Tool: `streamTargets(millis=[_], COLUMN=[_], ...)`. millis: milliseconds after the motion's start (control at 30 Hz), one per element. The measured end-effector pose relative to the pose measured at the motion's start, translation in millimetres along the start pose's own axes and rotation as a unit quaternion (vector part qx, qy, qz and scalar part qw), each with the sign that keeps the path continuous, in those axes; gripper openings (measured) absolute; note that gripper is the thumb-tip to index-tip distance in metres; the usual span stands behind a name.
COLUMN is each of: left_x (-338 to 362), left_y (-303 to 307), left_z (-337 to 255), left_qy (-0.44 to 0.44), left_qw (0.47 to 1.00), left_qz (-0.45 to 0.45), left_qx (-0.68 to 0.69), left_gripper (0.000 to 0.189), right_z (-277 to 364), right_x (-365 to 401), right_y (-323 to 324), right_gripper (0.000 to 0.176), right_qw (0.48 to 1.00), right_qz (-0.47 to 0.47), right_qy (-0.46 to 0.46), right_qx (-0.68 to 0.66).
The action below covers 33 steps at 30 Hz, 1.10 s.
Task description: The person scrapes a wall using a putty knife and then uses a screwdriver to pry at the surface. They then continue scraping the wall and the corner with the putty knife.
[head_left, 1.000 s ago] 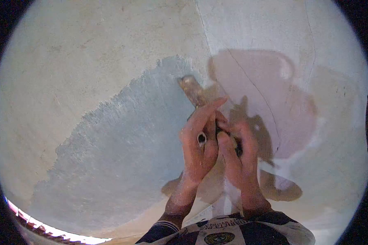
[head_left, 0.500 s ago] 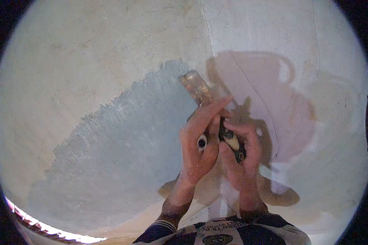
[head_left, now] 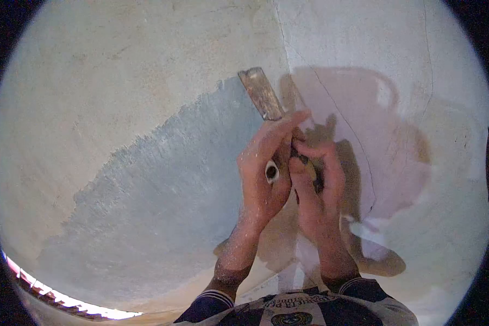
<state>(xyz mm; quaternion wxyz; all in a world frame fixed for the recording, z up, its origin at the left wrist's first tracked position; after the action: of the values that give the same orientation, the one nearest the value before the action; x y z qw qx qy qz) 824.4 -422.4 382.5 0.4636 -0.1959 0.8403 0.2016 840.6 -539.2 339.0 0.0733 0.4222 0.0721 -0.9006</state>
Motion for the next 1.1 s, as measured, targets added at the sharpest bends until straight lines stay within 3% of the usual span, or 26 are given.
streamTargets(millis=[100,200,300,400,500,600,767,833,900,1000,1100], left_x=[19.1,9.9,3.4,13.0,1.8,11.5,-12.6,-13.6,9.7,-0.8,-13.6], left_y=[-1.8,-3.2,-2.3,-5.6,-4.0,-3.7,-39.6,-45.5,-45.2,-46.1,-46.3], left_z=[-3.7,12.4,-5.9,-0.8,-2.6,-10.2,-24.2,-33.7,-33.1,-21.2,-30.2], left_qy=[-0.001,0.049,-0.002,0.021,0.118,0.041,0.079,0.064,0.036,0.082,0.03], left_qw=[1.0,0.999,1.0,0.999,0.992,0.999,0.996,0.998,0.999,0.996,0.998], left_qz=[0.018,-0.022,-0.005,-0.006,-0.033,-0.011,-0.036,-0.025,-0.021,-0.029,-0.031], left_qx=[-0.006,0.007,0.0,0.037,0.016,0.014,0.003,0.004,0.001,-0.003,0.051], left_gripper=[0.034,0.033,0.031,0.029,0.027,0.026,0.025,0.026,0.026,0.026,0.027], right_z=[1.4,-8.8,4.9,4.1,6.1,6.8,12.8,22.0,22.3,16.8,22.9], right_x=[8.9,-5.3,4.1,0.3,-0.3,6.4,-17.8,-18.3,-3.6,-14.2,-13.9], right_y=[5.5,1.5,7.1,7.7,7.2,9.0,41.1,50.1,54.6,49.1,51.1], right_gripper=[0.024,0.026,0.028,0.027,0.028,0.028,0.025,0.024,0.024,0.025,0.026], right_qw=[0.999,0.999,0.999,0.998,0.998,0.999,0.999,0.999,0.996,0.996,0.997], right_qz=[0.028,0.028,0.025,0.034,0.025,0.034,0.024,0.012,0.059,0.054,0.042], right_qy=[-0.024,-0.018,-0.011,-0.009,-0.02,-0.009,0.004,0.024,0.032,0.006,-0.008], right_qx=[0.01,0.014,0.025,0.042,0.047,0.034,0.045,0.031,0.058,0.065,0.059])
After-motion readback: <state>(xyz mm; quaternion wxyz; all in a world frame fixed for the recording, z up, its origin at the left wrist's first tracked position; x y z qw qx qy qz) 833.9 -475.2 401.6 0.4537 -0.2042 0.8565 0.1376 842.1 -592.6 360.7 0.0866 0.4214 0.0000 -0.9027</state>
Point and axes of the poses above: each hand's wrist, its own x-axis away from the middle knuckle, its own y-axis out of the back of the hand, z = x × y, the point moved 7 cm from there along -x, towards the middle knuckle, and after that the axes turned 5 degrees about y, right-handed, at the moved point
